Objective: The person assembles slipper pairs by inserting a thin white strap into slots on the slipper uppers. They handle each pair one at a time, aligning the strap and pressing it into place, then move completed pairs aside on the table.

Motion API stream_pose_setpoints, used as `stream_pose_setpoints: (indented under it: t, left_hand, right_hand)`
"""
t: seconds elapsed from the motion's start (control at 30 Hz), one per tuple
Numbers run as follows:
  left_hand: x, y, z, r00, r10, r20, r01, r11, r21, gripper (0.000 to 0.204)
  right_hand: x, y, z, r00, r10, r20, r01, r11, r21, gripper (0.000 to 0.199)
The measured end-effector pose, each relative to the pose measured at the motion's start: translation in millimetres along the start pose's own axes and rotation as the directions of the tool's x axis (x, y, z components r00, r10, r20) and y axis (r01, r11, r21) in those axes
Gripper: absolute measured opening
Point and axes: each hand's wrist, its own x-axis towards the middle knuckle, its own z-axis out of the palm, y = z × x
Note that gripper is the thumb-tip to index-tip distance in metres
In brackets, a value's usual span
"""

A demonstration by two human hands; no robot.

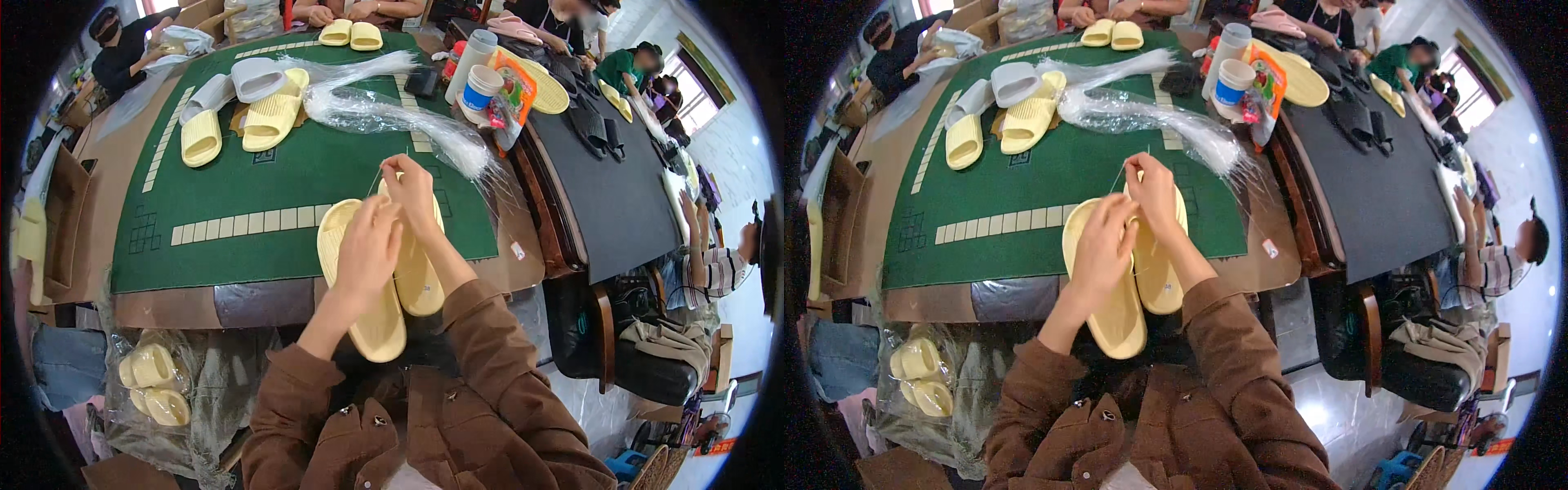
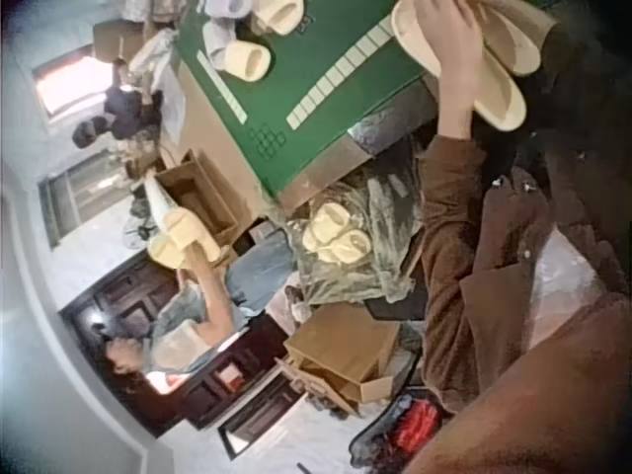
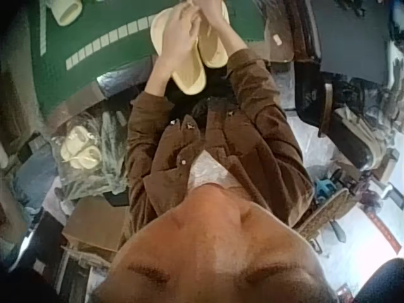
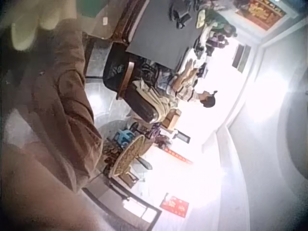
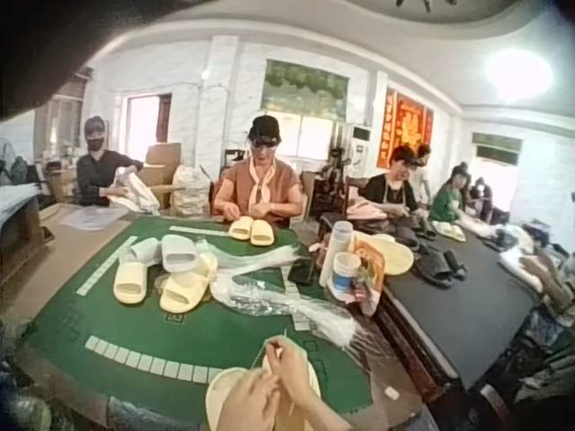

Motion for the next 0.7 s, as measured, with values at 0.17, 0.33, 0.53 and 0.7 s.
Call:
stream_pose_setpoints:
  t: [0.17, 0.33, 0.53, 0.7]
  left_hand:
    - [-31, 28, -1, 0.987, 0.144, 0.077, -0.161, 0.936, 0.313, 0.069]
    - [-48, 39, 10, 0.986, 0.134, 0.095, -0.162, 0.888, 0.429, 0.064]
    - [-41, 39, 1, 0.981, 0.102, 0.166, -0.157, 0.919, 0.362, 0.052]
    - [-34, 29, -9, 0.984, 0.093, 0.152, -0.147, 0.906, 0.397, 0.05]
  right_hand:
    - [1, -17, -9, 0.988, 0.135, 0.074, -0.139, 0.989, 0.057, 0.019]
    - [11, -10, -20, 0.98, 0.198, 0.009, -0.196, 0.963, 0.185, 0.029]
    - [-4, -10, -72, 0.919, 0.358, 0.164, -0.387, 0.745, 0.544, 0.034]
    - [-20, -18, -178, 0.964, 0.264, 0.021, -0.261, 0.937, 0.232, 0.038]
